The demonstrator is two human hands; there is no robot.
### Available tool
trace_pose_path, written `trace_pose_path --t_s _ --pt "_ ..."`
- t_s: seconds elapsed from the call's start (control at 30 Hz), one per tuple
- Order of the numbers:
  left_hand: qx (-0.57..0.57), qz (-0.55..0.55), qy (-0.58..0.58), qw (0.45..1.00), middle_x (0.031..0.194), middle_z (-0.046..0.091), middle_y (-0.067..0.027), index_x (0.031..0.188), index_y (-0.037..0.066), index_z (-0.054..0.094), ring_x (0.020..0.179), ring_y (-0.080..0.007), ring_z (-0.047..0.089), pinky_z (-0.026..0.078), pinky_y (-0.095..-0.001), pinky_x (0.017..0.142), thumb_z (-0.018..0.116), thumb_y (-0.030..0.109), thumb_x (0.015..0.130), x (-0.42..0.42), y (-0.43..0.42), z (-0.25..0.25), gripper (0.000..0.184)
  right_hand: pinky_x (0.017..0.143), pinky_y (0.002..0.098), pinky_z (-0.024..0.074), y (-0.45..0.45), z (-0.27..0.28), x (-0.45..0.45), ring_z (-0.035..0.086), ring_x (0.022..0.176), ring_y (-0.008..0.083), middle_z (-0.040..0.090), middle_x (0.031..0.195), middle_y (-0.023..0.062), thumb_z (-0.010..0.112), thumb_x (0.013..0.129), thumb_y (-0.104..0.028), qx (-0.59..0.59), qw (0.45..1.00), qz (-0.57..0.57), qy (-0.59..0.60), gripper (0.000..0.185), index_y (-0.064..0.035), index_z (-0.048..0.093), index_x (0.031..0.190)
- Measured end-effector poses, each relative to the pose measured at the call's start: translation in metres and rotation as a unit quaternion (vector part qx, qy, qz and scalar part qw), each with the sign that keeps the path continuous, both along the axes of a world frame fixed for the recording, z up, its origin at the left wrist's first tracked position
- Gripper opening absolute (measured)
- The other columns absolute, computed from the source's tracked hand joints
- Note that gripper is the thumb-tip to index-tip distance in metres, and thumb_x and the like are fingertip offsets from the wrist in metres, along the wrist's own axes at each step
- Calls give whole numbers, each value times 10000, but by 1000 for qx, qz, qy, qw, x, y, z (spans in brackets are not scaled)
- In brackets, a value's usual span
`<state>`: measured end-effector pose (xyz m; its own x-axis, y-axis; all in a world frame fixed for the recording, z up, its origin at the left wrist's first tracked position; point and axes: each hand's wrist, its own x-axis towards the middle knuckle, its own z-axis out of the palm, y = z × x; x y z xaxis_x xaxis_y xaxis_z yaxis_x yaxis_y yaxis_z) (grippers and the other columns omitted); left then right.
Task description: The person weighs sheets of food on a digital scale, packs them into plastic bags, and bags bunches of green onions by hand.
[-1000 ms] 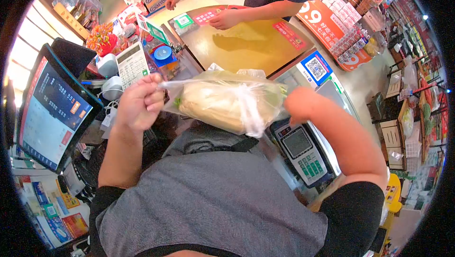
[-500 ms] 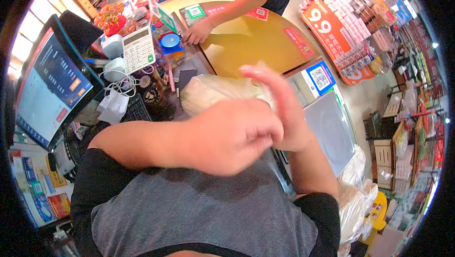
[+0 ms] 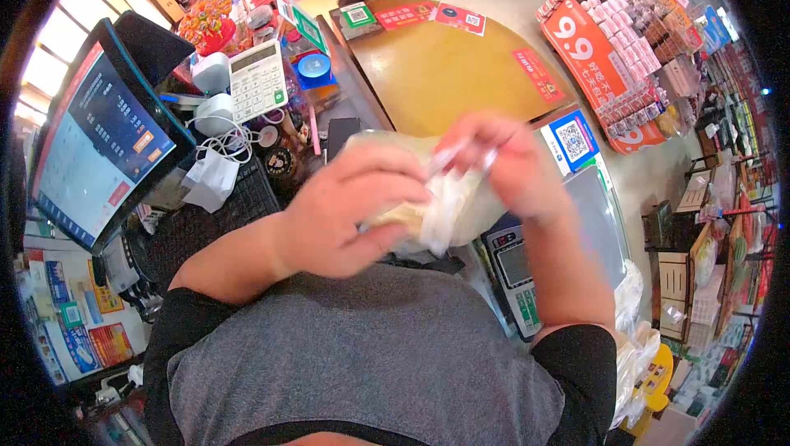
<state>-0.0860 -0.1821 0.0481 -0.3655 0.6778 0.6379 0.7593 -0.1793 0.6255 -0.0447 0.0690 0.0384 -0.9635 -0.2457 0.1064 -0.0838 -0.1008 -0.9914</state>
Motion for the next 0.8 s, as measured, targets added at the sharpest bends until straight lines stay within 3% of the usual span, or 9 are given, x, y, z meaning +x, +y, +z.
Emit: trace_pose_path --t_s 0.13,0.3,0.4,0.5,0.57,0.6,0.63,0.67,0.8 --pt "-94 70 -90 989 1100 627 -120 1099 20 647 1022 -263 622 491 -369 925 654 46 845 -7 -38 -44 256 800 325 496 39 34 -35 544 783 159 538 818 33 539 942 -51 -182 963 -172 100 72 -36 599 979" --pt "-201 126 -325 915 1025 630 -95 1076 20 668 931 -187 620 497 -310 846 630 85 901 15 -94 -94 191 812 308 470 64 44 -44 503 769 158 507 826 41 521 986 -59 -196 908 -323 180 65 -18 566 961" --pt "-232 165 -364 887 989 628 -69 1075 24 687 869 -159 606 493 -281 792 637 113 913 34 -125 -121 192 800 301 457 61 26 -47 500 775 153 500 795 32 517 981 -38 -125 897 -385 179 93 -30 564 901" --pt "-236 148 -438 855 996 628 -40 1076 44 711 899 -134 597 490 -274 803 657 142 916 47 -146 -132 196 800 291 442 47 -13 -43 532 772 160 549 763 14 495 858 51 186 921 -319 123 138 -49 580 815" --pt "-242 116 -444 855 1012 637 -44 1085 48 717 922 -148 608 496 -283 812 675 165 911 46 -153 -134 214 823 321 476 43 -43 -39 644 909 235 668 818 114 518 819 14 433 878 -197 54 175 -23 644 935" --pt "-243 95 -436 862 1019 641 -47 1089 50 719 935 -155 612 498 -287 816 682 177 909 45 -154 -134 223 938 352 471 22 -34 -29 637 1090 297 691 1011 184 564 811 -14 503 844 -149 -112 282 -22 663 1075" --pt "-242 75 -427 868 1025 646 -50 1092 52 721 947 -162 617 501 -291 820 689 188 907 43 -155 -134 232 998 353 447 17 -30 -15 596 1174 313 659 1135 197 590 810 -32 552 828 -85 -52 360 -25 637 1167" --pt "-252 63 -410 874 1026 650 -56 1099 53 720 958 -172 620 502 -297 828 690 198 908 40 -156 -136 241 1058 355 422 14 -27 -2 554 1257 329 627 1259 209 617 808 -51 594 805 -19 11 451 -28 612 1258" --pt "-291 26 -351 890 1039 654 -82 1121 48 710 985 -206 627 505 -319 852 678 228 918 28 -166 -137 273 1097 384 384 -24 49 34 533 1274 286 566 1366 169 612 807 -68 484 850 -162 129 549 0 543 1348"
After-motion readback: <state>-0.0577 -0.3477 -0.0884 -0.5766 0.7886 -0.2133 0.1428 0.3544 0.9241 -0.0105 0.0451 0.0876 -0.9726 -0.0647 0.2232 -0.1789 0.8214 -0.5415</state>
